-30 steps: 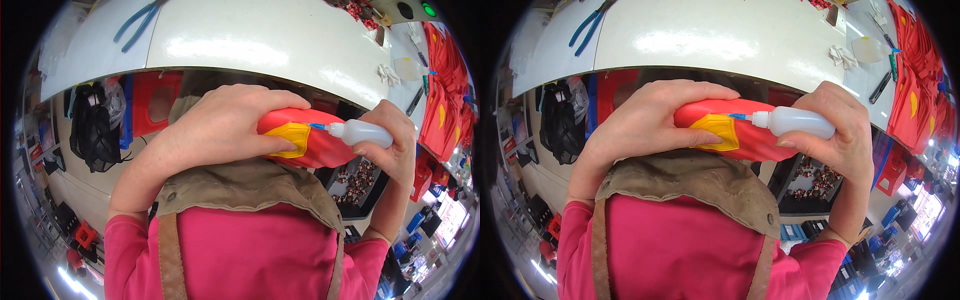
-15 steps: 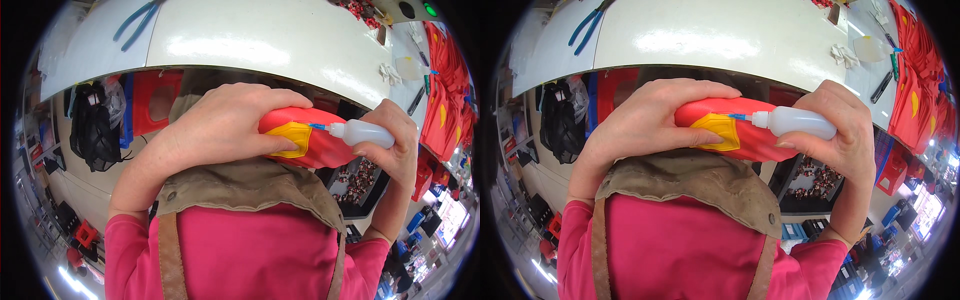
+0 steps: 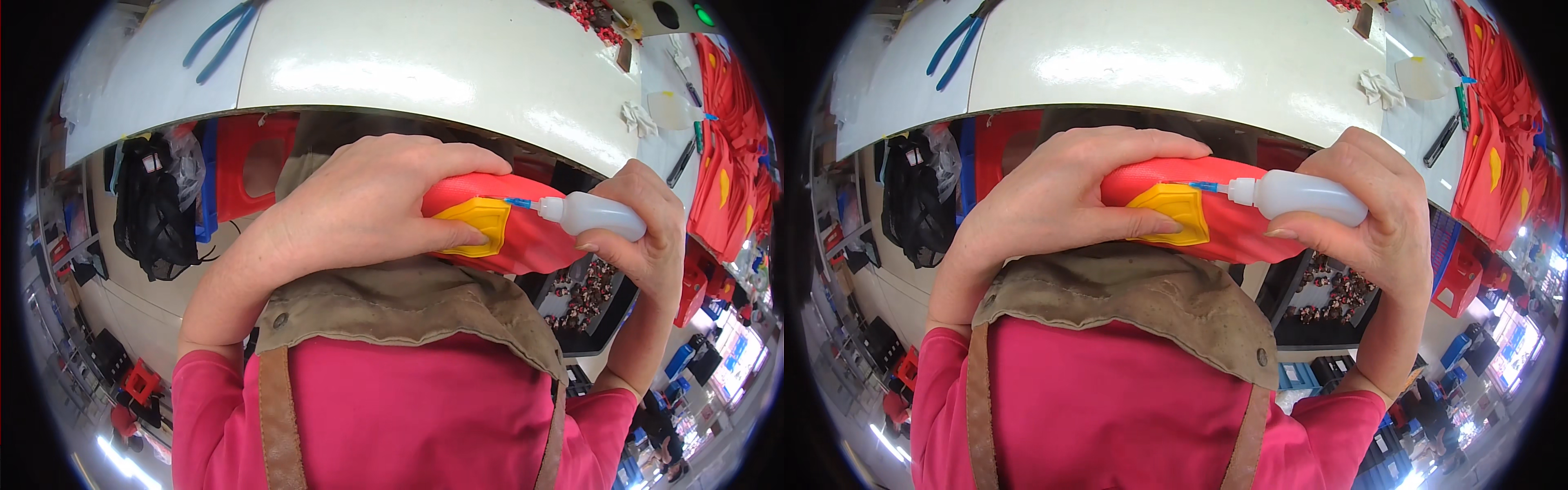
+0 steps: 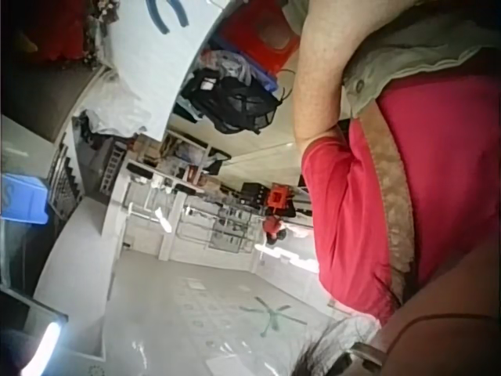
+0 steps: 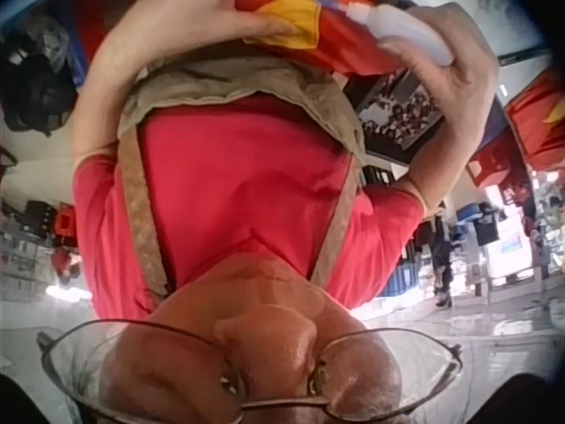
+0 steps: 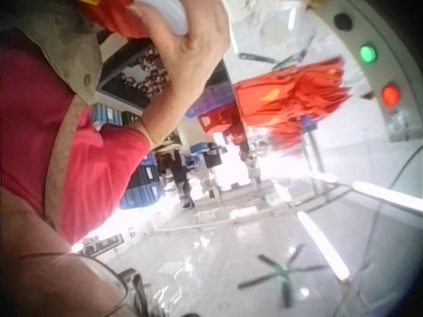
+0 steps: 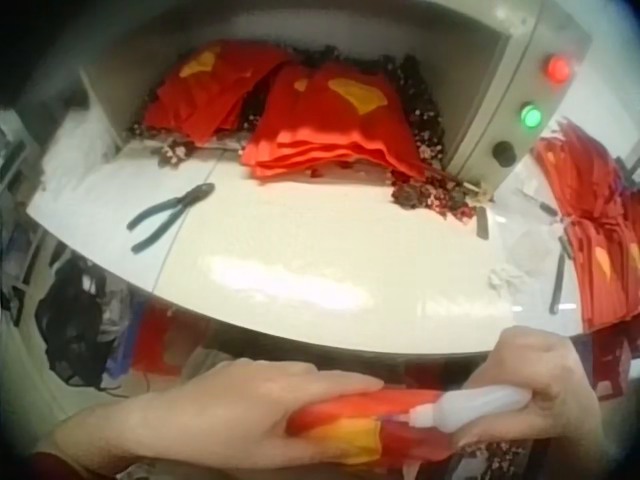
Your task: Applying glue and folding red fabric capes with yellow patches for toy assembly.
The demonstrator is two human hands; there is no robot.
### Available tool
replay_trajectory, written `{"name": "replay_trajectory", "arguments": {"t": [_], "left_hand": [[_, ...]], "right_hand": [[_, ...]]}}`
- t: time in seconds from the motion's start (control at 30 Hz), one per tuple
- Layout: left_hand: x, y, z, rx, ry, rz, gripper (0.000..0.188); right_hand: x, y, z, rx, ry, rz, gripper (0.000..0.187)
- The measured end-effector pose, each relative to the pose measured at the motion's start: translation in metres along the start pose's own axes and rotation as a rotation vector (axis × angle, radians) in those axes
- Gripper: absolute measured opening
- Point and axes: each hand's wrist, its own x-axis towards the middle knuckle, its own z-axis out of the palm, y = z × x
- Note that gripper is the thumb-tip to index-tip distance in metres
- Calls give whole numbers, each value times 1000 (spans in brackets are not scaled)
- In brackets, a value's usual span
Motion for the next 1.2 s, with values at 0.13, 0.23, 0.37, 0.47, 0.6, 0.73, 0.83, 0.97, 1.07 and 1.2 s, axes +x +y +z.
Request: {"name": "replay_trajectory", "arguments": {"t": [0.13,0.23,0.37,0.47,0.6,0.73,0.83,0.97,1.07,1.2], "left_hand": [[-1,-1,0,-1,4,9,53],[1,-1,1,-10,-1,3,53],[1,-1,-1,-26,-8,-3,53],[0,0,-2,-37,-19,-18,53],[0,0,-1,-27,-14,-24,54],[-1,-6,5,-49,75,36,49],[-1,-5,4,-39,71,32,49],[-1,-6,4,-33,63,36,51],[-1,-3,2,-56,34,2,52],[0,2,-2,-70,-17,-55,58]], "right_hand": [[1,-3,1,0,5,4,44],[0,0,1,1,8,0,43],[0,0,0,-10,8,-2,44],[-1,0,-1,-18,7,-2,44],[-4,2,-1,-19,8,2,43],[-6,2,-3,-13,2,22,42],[-7,3,-2,-8,16,16,42],[-9,3,-2,-8,22,37,41],[-10,5,-2,-8,24,29,41],[-13,7,-2,-24,13,36,49]]}}
